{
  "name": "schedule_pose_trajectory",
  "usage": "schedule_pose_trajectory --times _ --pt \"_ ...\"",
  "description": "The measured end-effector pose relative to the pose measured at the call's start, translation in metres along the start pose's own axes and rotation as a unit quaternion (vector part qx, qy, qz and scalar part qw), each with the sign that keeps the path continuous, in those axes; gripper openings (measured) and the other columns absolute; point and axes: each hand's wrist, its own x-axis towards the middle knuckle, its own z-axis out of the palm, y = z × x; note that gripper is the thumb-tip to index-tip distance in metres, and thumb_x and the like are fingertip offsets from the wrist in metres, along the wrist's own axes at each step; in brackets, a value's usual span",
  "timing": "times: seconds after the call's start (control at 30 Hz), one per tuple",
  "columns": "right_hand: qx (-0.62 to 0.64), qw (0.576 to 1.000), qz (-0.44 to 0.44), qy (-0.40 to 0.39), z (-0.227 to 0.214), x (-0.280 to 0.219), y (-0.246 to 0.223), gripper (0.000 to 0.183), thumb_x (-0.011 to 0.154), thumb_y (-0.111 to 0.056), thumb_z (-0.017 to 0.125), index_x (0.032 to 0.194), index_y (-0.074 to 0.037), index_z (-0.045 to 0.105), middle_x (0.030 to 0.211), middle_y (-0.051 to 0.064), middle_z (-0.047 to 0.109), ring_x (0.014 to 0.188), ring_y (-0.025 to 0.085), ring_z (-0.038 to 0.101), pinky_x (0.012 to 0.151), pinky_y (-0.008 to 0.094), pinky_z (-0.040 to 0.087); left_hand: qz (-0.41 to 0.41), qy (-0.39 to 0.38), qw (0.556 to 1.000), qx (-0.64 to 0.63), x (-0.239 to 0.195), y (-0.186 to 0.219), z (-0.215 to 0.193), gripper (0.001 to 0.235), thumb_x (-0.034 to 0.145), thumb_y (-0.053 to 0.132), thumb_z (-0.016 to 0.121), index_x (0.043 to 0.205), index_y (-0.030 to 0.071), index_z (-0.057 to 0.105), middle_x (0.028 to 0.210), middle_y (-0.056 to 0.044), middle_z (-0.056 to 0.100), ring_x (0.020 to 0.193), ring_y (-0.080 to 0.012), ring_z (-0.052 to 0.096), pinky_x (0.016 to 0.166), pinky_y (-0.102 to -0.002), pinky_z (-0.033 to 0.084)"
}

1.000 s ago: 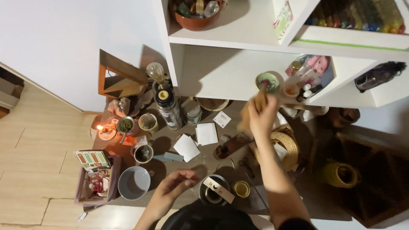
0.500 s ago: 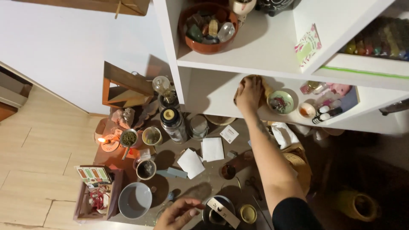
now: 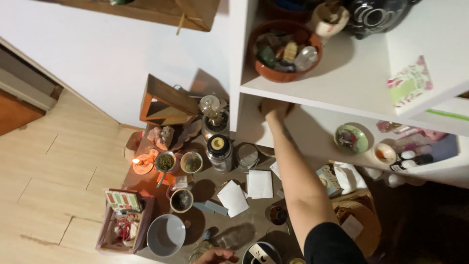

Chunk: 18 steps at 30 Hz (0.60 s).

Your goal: The person wipes a grey bowl with a brown cloth and places it on a cluttered table. They then fold the cloth and place it on a shelf. The person picks up a small white bowl containing an orange object and uses a spoon to stir its contents before placing the bowl on the shelf.

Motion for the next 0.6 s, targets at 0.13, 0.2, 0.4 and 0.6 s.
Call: schedule_pose_trajectory --times 0.13,0.2,0.4,0.6 --pt "-0.231 0.918 -0.247 -0.207 0.030 -0.013 0.024 0.028 0.086 -0.027 0.049 0.109 -0.011 0.057 0.107 0.015 0.063 0.099 0.031 0.059 0.086 0.039 0.046 0.055 0.058 0.994 0.071 -0.009 0.033 0.015 0.020 0.071 -0.002 0.071 0.090 -0.008 0.072 0.088 -0.026 0.080 0.079 -0.0294 0.078 0.079 -0.035 0.058" --pt "-0.305 0.845 -0.337 -0.282 0.040 -0.001 0.029 0.029 0.087 -0.027 0.047 0.108 -0.010 0.059 0.107 0.017 0.063 0.099 0.033 0.058 0.086 0.042 0.045 0.049 0.054 0.994 0.075 -0.014 0.037 0.008 0.020 0.073 0.000 0.071 0.092 -0.006 0.071 0.091 -0.025 0.080 0.081 -0.0281 0.077 0.081 -0.034 0.057" --pt "-0.389 0.593 -0.492 -0.505 -0.010 -0.026 -0.017 0.033 0.090 -0.018 0.042 0.114 -0.004 0.060 0.116 0.019 0.059 0.108 0.038 0.052 0.095 0.046 0.039 0.012 0.014 0.995 0.094 -0.043 0.033 0.003 0.021 0.078 0.007 0.069 0.097 -0.001 0.068 0.101 -0.021 0.078 0.086 -0.0213 0.073 0.083 -0.030 0.052" --pt "-0.363 0.607 -0.334 -0.623 -0.157 -0.096 -0.089 0.016 0.092 0.001 0.045 0.079 0.000 0.054 0.093 0.010 0.057 0.077 0.016 0.051 0.069 0.028 0.045 -0.052 0.021 0.993 0.106 -0.068 0.075 0.044 0.021 0.081 0.009 0.065 0.101 0.003 0.069 0.105 -0.013 0.077 0.100 -0.0201 0.070 0.084 -0.030 0.052"
